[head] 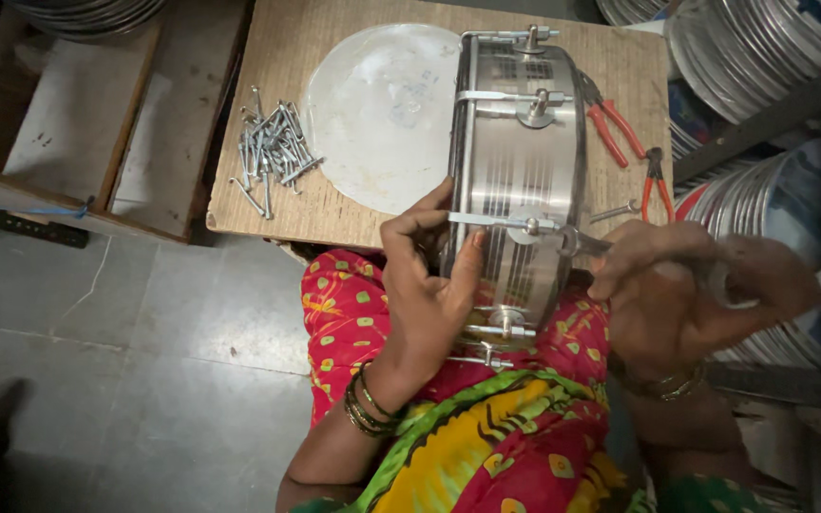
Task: The person assembles a snare drum by using a small wrench to tighten several bolts around the rim of the drum shell, handling the drum by turning it over to access different sides and shaking it slightly to check the fit.
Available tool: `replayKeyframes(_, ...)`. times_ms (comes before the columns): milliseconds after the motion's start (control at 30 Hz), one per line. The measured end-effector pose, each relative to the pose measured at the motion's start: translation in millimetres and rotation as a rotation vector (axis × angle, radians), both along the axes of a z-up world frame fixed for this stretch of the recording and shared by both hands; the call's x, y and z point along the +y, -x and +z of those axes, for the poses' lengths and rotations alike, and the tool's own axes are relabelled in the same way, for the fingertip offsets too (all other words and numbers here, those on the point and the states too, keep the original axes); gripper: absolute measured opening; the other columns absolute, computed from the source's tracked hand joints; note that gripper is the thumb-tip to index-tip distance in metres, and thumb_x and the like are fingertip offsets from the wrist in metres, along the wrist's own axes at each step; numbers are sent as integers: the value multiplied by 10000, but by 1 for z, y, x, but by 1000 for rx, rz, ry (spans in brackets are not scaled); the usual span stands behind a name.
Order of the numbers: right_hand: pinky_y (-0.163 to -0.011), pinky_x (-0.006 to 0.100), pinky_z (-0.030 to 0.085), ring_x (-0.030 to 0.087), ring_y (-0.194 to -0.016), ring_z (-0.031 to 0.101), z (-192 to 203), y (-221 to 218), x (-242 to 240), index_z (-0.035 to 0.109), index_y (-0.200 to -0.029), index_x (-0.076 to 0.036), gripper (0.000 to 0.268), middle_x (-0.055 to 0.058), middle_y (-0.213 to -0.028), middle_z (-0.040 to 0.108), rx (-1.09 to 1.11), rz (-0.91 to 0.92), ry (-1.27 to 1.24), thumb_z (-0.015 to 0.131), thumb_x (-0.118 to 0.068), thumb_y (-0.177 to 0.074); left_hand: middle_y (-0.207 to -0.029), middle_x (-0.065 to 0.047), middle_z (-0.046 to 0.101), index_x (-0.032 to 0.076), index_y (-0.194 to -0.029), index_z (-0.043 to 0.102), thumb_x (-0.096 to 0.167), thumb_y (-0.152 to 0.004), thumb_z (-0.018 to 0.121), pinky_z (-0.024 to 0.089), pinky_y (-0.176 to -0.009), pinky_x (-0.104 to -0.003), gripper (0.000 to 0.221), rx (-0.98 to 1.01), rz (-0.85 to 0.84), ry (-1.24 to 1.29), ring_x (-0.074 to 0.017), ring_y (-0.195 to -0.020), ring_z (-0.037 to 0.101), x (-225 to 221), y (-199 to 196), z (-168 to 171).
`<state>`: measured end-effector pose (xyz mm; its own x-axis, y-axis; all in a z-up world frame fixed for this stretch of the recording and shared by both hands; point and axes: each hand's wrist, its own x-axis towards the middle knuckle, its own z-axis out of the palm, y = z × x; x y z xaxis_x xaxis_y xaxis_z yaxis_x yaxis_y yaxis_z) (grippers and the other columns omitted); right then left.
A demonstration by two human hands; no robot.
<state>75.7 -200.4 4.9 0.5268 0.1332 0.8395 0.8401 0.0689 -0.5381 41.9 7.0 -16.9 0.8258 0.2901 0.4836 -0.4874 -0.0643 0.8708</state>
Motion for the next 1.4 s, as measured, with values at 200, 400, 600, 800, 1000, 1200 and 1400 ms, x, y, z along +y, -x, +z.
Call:
replayKeyframes(200,-487,326,556,203,-583,614,-23,-9,-5,317,-1420,-156,439,252,-897,635,-170,-14,169,444,51,-1053,-1458,-288,566,-18,-1277,443,10,-1025,681,578,-1055,-357,348,19,51,-60,-300,-1291,656,-4,5,2)
replayKeyframes(400,-494,235,474,143,-535,558,-17,-11,-8,455,-1338,-88,231,125,-792,595,141,25,201,445,-2,-1123,-1435,-294,586,-33,-1304,463,-4,-1022,680,590,-1063,-370,357,-16,55,-102,-337,-1299,670,-4,8,0)
replayKeyframes(600,-450,182,400,82,-524,498,66,-33,34,326,-1480,-18,330,62,-749,583,486,-85,344,424,1,-1166,-1388,-298,617,-33,-1256,495,-11,-1007,693,600,-1036,-366,319,-43,127,-168,-360,-1273,687,-5,6,-2)
replayKeyframes(800,-476,222,404,95,-527,506,84,-32,42,346,-1452,-25,362,78,-760,598,590,-105,217,460,-10,-1109,-1387,-297,612,-25,-1264,486,-14,-1013,679,605,-1040,-373,317,-75,139,-191,-365,-1271,686,-4,1,-3)
replayKeyframes(1000,-453,273,531,184,-587,593,28,-20,24,400,-1394,-114,431,226,-842,592,-204,5,125,515,-1,-994,-1392,-291,617,-16,-1256,484,-10,-1006,686,615,-1014,-366,322,-51,124,-186,-361,-1260,695,-3,6,-2)
replayKeyframes(1200,-484,199,532,121,-671,617,28,-16,15,296,-1396,-107,348,132,-890,624,40,-70,358,424,13,-1095,-1378,-295,625,-15,-1260,493,-15,-991,696,621,-996,-361,338,-64,148,-179,-362,-1242,705,-5,5,-4)
replayKeyframes(1400,-465,192,402,90,-563,508,78,-48,34,350,-1523,-25,384,76,-825,621,671,2,404,426,-8,-1147,-1386,-277,609,-62,-1334,451,-10,-1014,677,596,-1047,-362,395,-79,145,-160,-328,-1253,688,-5,5,-4)
